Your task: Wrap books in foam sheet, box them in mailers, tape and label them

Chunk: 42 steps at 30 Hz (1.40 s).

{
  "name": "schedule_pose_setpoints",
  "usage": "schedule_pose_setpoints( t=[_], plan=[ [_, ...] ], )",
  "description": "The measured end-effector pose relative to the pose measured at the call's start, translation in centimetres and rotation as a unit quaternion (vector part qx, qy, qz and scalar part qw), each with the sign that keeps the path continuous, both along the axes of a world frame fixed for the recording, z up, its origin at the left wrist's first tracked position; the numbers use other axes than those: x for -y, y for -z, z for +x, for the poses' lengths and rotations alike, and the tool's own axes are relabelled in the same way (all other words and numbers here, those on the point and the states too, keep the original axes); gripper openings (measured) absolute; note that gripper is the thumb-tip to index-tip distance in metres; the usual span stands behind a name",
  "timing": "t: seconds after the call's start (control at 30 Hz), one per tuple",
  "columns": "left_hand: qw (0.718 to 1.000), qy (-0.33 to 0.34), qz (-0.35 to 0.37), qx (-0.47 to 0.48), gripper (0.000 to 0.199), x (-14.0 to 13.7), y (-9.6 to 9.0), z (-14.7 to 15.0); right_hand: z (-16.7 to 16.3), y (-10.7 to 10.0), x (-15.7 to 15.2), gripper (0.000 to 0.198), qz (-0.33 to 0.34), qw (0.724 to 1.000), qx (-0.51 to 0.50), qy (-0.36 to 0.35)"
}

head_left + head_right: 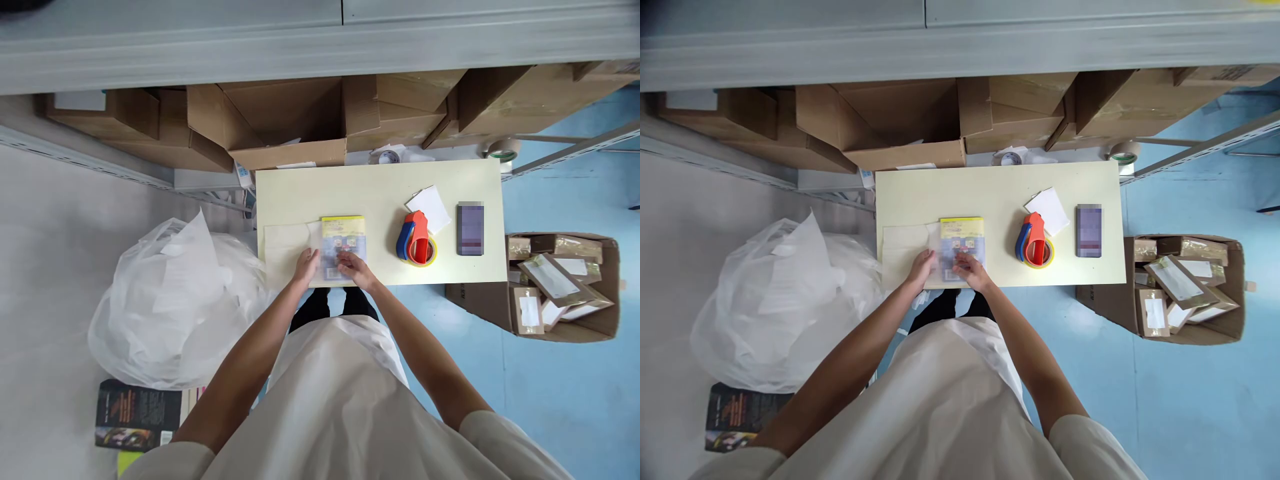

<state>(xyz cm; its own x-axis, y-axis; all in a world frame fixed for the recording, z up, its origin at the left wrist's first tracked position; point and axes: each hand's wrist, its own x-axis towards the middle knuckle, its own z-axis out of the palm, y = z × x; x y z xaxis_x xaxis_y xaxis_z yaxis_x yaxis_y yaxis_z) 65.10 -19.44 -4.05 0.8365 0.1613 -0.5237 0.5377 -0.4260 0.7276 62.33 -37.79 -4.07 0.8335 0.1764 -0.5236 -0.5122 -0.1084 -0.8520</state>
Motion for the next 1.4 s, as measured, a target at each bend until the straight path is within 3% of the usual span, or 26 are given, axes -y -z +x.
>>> schedule_pose_setpoints(
  t=[0.1,0.2,0.27,0.37,0.43,0.5,0.6,0.7,0.9,1.0,1.1,1.17,1.23,1.3,1.4],
  plan=[
    [0.998,0.006,0.065,0.021,0.050,0.1,-0.6,-0.9,0.1,0.3,-0.2,0.056,-0.029,0.999,0.016,-0.019],
    [0.984,0.105,0.108,0.098,0.052,1.2,-1.0,-1.6,0.2,0.2,-0.3,0.054,-0.045,0.998,0.035,-0.032],
    [0.980,0.144,0.106,0.082,0.051,2.1,-0.7,-1.7,0.0,-0.1,0.1,0.051,-0.058,0.996,0.058,-0.043],
    [0.988,0.118,0.099,0.021,0.051,2.9,0.2,-1.3,-0.8,-0.5,1.8,0.041,-0.137,0.983,0.115,-0.035],
    [0.992,0.096,0.082,0.002,0.048,2.8,0.8,-0.8,-1.5,-0.4,3.2,0.039,-0.221,0.966,0.132,0.015],
    [0.996,0.071,0.058,-0.014,0.042,2.4,1.2,-0.4,-1.9,0.0,4.2,0.046,-0.256,0.958,0.105,0.068],
    [0.999,0.030,0.034,-0.027,0.037,2.2,1.2,-0.1,-1.6,0.9,4.5,0.060,-0.180,0.979,0.023,0.096],
    [1.000,0.006,0.011,-0.028,0.035,2.6,0.8,-0.1,-0.6,1.2,4.6,0.052,-0.100,0.989,-0.027,0.108],
    [0.994,-0.005,-0.094,-0.059,0.045,6.9,0.0,0.4,-0.7,-2.6,7.6,0.037,-0.104,0.985,-0.014,0.139],
    [0.986,0.044,-0.149,-0.052,0.041,9.9,-0.2,1.3,-1.2,-5.3,9.4,0.038,-0.085,0.985,-0.001,0.147],
    [0.977,0.159,-0.141,-0.028,0.030,11.7,-0.7,2.3,-0.8,-7.2,10.2,0.038,-0.101,0.983,0.000,0.152],
    [0.974,0.205,-0.093,-0.010,0.027,11.8,-1.2,2.8,-0.2,-7.8,9.7,0.038,-0.113,0.983,-0.002,0.147],
    [0.977,0.205,-0.063,0.003,0.029,11.0,-1.9,3.2,0.6,-8.0,8.6,0.038,-0.107,0.984,0.001,0.140],
    [0.977,0.182,-0.112,0.001,0.037,9.5,-2.8,3.3,1.4,-7.9,6.8,0.039,-0.095,0.987,0.009,0.129],
    [0.958,0.142,-0.251,-0.014,0.052,7.0,-4.1,3.3,2.6,-7.2,3.2,0.043,-0.097,0.991,0.011,0.091]
  ],
)
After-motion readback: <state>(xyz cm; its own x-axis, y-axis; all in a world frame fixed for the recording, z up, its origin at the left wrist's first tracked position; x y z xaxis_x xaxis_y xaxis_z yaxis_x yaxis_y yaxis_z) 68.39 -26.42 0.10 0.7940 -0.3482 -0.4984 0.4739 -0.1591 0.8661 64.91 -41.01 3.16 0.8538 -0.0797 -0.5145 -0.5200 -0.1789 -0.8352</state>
